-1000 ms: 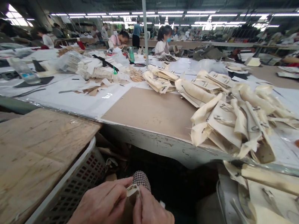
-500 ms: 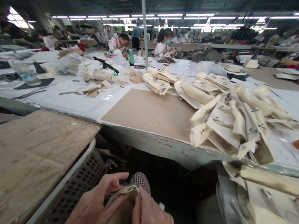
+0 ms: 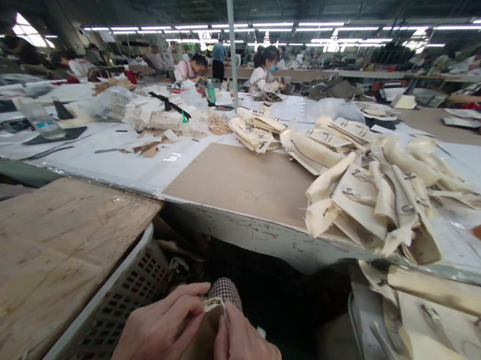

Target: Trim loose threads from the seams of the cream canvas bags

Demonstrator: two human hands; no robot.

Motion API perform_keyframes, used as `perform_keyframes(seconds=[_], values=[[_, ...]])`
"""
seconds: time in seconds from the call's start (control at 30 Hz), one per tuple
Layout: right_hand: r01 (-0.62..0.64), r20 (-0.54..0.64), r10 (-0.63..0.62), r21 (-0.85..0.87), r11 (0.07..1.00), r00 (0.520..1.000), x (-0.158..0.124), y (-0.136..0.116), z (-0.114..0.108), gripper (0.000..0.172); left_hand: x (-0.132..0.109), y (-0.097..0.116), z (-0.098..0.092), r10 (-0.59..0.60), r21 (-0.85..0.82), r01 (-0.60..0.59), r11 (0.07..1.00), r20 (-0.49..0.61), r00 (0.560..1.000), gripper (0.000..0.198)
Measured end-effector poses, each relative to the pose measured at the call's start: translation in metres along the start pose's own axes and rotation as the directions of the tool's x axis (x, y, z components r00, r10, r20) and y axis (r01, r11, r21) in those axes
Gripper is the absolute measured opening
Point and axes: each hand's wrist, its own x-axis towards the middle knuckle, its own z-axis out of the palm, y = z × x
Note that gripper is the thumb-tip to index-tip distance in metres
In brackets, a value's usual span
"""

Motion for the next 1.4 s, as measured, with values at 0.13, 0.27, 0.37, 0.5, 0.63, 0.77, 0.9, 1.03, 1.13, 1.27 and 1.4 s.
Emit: perform_keyframes(seconds=[0.13, 0.27, 0.37, 0.5, 0.63, 0.77, 0.9, 1.03, 1.13, 1.27, 1.4], values=[[-0.02, 0.008, 0.019, 0.019, 1.0, 1.0, 0.001, -0.001, -0.002, 0.031, 0.001, 0.001, 0.001, -0.025, -0.018, 0.026, 0.999, 0.031, 0.999, 0.016], [-0.052, 0.019, 0.051, 0.073, 0.996, 0.999, 0.003, -0.002, -0.003, 0.031, -0.001, 0.001, 0.002, 0.024, -0.041, -0.021, 0.999, 0.072, 0.997, 0.017], [-0.068, 0.032, 0.066, 0.085, 0.994, 0.997, 0.004, -0.002, -0.002, 0.032, -0.005, -0.002, 0.006, 0.038, -0.074, -0.032, 0.997, 0.08, 0.996, 0.017], [-0.054, 0.014, 0.053, 0.088, 0.995, 0.999, 0.004, -0.001, -0.002, 0.033, -0.012, -0.005, 0.014, -0.019, -0.18, 0.028, 0.983, 0.051, 0.998, 0.016], [-0.032, -0.009, 0.033, 0.132, 0.991, 0.999, 0.004, 0.001, -0.003, 0.035, -0.012, -0.003, 0.011, -0.121, -0.287, 0.144, 0.947, 0.094, 0.988, 0.017], [-0.018, 0.008, 0.017, 0.204, 0.979, 1.0, 0.006, 0.004, -0.005, 0.034, -0.006, 0.0, 0.004, -0.191, -0.301, 0.216, 0.929, 0.112, 0.975, 0.019], [-0.027, -0.003, 0.029, 0.261, 0.965, 1.0, 0.011, 0.003, -0.009, 0.031, -0.004, 0.002, 0.002, -0.184, -0.246, 0.19, 0.951, 0.047, 0.982, 0.02], [-0.077, 0.014, 0.077, 0.351, 0.933, 0.997, 0.016, -0.001, -0.014, 0.027, -0.001, 0.001, 0.003, -0.169, -0.158, 0.179, 0.971, 0.076, 0.983, 0.018], [-0.11, 0.075, 0.087, 0.398, 0.911, 0.993, 0.017, 0.0, -0.016, 0.027, 0.002, 0.002, 0.003, -0.177, -0.108, 0.182, 0.977, 0.052, 0.983, 0.022], [-0.141, 0.127, 0.095, 0.426, 0.894, 0.987, 0.016, 0.003, -0.016, 0.028, 0.005, 0.003, 0.002, -0.162, -0.075, 0.166, 0.983, 0.053, 0.985, 0.023], [-0.135, 0.109, 0.097, 0.443, 0.886, 0.989, 0.015, 0.003, -0.015, 0.028, 0.006, 0.004, 0.003, -0.163, -0.035, 0.166, 0.986, 0.066, 0.984, 0.023]])
